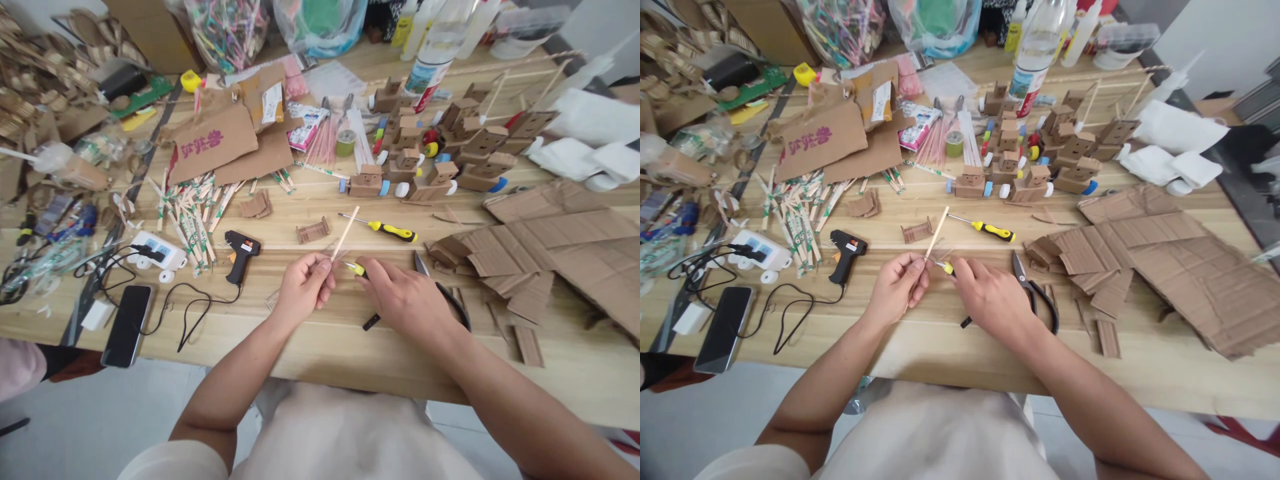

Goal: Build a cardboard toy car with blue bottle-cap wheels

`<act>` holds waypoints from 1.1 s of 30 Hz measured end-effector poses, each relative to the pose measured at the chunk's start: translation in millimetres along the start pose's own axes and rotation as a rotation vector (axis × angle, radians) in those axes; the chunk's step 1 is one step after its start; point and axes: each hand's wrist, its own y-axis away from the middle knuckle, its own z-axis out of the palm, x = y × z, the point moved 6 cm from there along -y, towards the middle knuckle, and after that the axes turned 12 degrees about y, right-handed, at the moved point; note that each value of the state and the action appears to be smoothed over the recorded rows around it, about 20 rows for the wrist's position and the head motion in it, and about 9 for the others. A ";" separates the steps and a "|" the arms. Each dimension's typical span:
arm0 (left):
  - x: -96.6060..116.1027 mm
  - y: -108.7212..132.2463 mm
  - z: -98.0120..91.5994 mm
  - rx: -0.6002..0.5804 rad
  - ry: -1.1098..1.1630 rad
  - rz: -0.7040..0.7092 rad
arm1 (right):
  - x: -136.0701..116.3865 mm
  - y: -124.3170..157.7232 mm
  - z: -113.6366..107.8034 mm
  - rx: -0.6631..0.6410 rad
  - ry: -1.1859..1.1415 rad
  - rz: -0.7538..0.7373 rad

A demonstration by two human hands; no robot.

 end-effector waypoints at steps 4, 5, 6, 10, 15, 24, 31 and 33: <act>0.4 -0.2 -0.2 0.003 0.003 0.005 | -0.4 0.2 0.5 -0.011 -0.001 -0.002; 0.4 -0.3 -0.4 0.003 0.004 0.007 | -0.4 0.3 1.0 -0.017 -0.002 0.000; 0.3 -0.4 -0.5 0.001 0.003 0.009 | -0.3 0.5 1.7 -0.024 -0.002 0.003; 0.4 0.0 -0.4 -0.009 -0.003 0.015 | 0.5 0.9 3.5 -0.032 0.000 0.015; 1.2 0.4 -0.4 -0.012 -0.005 0.014 | 1.0 0.6 1.6 -0.013 -0.009 0.017; 2.7 1.6 0.2 -0.003 -0.042 0.024 | -2.5 -1.8 -4.3 0.013 0.027 0.012; 5.7 2.6 -2.8 0.042 -0.193 0.174 | -4.7 -2.6 -0.6 -0.046 0.075 0.015; 8.3 3.7 -4.7 0.064 -0.257 0.254 | -6.2 -4.3 -1.1 -0.072 0.113 0.017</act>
